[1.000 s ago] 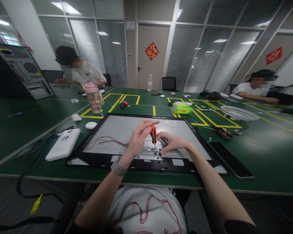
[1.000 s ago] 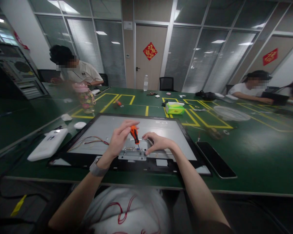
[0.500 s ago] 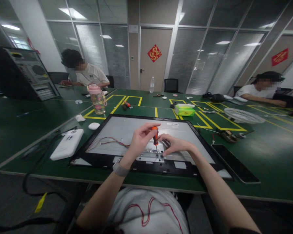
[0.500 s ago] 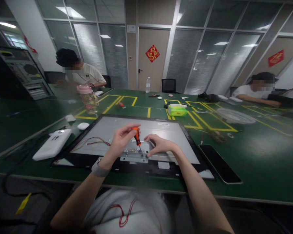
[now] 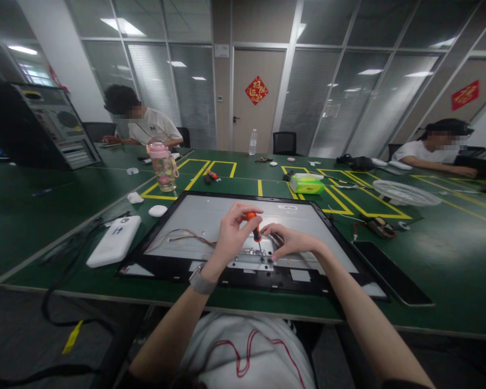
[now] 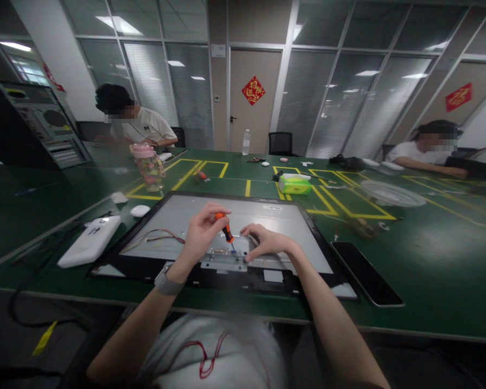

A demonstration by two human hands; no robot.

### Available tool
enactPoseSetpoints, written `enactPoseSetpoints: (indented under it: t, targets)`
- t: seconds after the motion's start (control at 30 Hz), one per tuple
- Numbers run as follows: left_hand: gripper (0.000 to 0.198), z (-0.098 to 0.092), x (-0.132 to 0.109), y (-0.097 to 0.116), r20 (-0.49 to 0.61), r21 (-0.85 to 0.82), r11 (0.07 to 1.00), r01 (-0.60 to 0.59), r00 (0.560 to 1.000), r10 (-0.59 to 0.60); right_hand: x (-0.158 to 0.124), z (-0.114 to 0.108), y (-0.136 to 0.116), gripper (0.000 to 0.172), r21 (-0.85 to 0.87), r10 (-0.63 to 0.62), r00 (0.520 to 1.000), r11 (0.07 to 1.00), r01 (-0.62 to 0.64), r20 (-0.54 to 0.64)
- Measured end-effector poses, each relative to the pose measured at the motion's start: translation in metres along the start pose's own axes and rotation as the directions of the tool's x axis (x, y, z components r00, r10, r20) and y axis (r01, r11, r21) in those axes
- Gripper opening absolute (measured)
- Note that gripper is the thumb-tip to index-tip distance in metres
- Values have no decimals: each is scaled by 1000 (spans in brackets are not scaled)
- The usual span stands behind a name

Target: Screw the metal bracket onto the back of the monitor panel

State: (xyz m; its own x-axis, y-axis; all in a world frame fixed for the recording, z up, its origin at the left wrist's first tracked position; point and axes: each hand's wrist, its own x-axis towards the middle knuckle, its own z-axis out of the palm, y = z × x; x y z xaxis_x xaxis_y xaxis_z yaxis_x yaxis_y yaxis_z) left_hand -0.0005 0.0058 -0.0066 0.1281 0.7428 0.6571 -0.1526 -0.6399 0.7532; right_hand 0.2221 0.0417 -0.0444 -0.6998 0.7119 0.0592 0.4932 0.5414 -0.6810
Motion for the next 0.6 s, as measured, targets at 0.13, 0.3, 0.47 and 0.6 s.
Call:
enactPoseSetpoints:
  t: [0.13, 0.3, 0.47, 0.6]
  targets:
    - [24, 0, -1, 2, 69, -51, 998, 31, 997, -28, 0, 0, 1, 64, -13, 6, 1000, 1000, -6, 3]
    - [22, 0, -1, 2, 59, -38, 997, 68, 996, -66, 0, 0, 3, 65, -11, 8, 1000, 1000, -8, 5]
    - [14, 1, 0, -1, -53, 107, 994, -17, 998, 22, 1, 1, 3, 65, 5, 12, 1000, 1000, -12, 3]
    - [20, 0, 0, 1, -32, 101, 995, -10, 999, 14, 1, 1, 3, 65, 13, 13, 1000, 1000, -13, 1]
